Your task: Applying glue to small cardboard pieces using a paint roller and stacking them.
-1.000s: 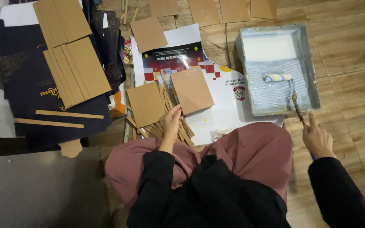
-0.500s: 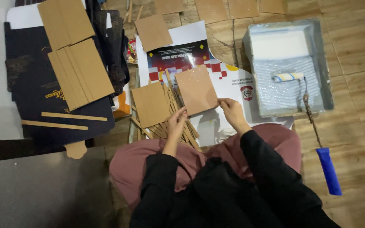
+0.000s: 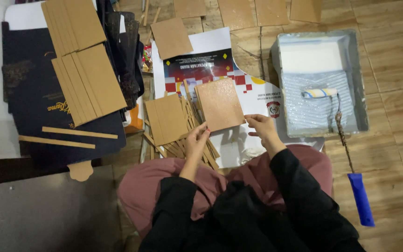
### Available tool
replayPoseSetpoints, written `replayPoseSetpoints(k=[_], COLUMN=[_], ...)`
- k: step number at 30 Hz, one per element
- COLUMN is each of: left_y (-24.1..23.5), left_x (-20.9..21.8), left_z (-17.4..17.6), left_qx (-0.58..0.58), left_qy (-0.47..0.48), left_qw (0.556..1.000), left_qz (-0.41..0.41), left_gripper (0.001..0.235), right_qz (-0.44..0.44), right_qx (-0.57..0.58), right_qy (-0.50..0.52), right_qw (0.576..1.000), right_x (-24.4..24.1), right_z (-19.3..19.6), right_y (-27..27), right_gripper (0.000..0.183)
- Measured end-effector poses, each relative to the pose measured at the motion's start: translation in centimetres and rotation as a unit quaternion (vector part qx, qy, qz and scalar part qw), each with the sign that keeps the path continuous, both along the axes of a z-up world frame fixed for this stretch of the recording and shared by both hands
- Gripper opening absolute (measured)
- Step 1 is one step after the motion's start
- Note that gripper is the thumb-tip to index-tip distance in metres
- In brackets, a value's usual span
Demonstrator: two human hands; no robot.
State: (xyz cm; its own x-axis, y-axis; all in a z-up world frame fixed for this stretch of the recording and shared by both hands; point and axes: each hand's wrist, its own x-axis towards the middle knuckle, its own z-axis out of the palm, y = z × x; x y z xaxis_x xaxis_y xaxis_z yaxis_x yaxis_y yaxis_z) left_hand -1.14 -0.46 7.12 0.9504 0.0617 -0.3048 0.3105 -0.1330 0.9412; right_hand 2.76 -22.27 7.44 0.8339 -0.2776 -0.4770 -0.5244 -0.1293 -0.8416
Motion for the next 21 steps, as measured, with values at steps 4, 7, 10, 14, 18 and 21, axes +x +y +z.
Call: replayPoseSetpoints(k=[4, 7, 10, 14, 18, 21], left_y=[-0.3, -0.8, -1.3, -2.0, -1.6, 0.4], left_x=[0.7, 2.2, 4.9, 9.2, 10.2, 7.0], left_z=[1.3, 1.4, 1.2, 3.1, 4.5, 4.2], left_qx=[-0.051, -0.059, -0.094, -0.095, -0.069, -0.098], left_qy=[0.021, 0.042, 0.027, -0.06, -0.09, -0.084], left_qw=[0.998, 0.997, 0.995, 0.993, 0.993, 0.991], left_qz=[0.008, 0.021, 0.017, 0.019, 0.044, 0.019], left_gripper=[0.036, 0.035, 0.039, 0.059, 0.08, 0.058], right_qz=[-0.002, -0.018, -0.028, -0.053, -0.094, -0.108], right_qx=[0.102, 0.158, 0.162, 0.176, 0.159, 0.086], right_qy=[0.01, 0.0, -0.03, -0.106, -0.149, -0.12], right_qw=[0.995, 0.987, 0.986, 0.977, 0.971, 0.983], right_x=[0.8, 2.5, 5.4, 10.8, 16.1, 17.9], right_z=[-0.3, 1.0, 1.0, 1.2, -1.3, -6.1], right_y=[-1.4, -1.3, -1.6, -1.8, -2.5, -4.2], right_gripper=[0.029, 0.031, 0.029, 0.03, 0.03, 0.037])
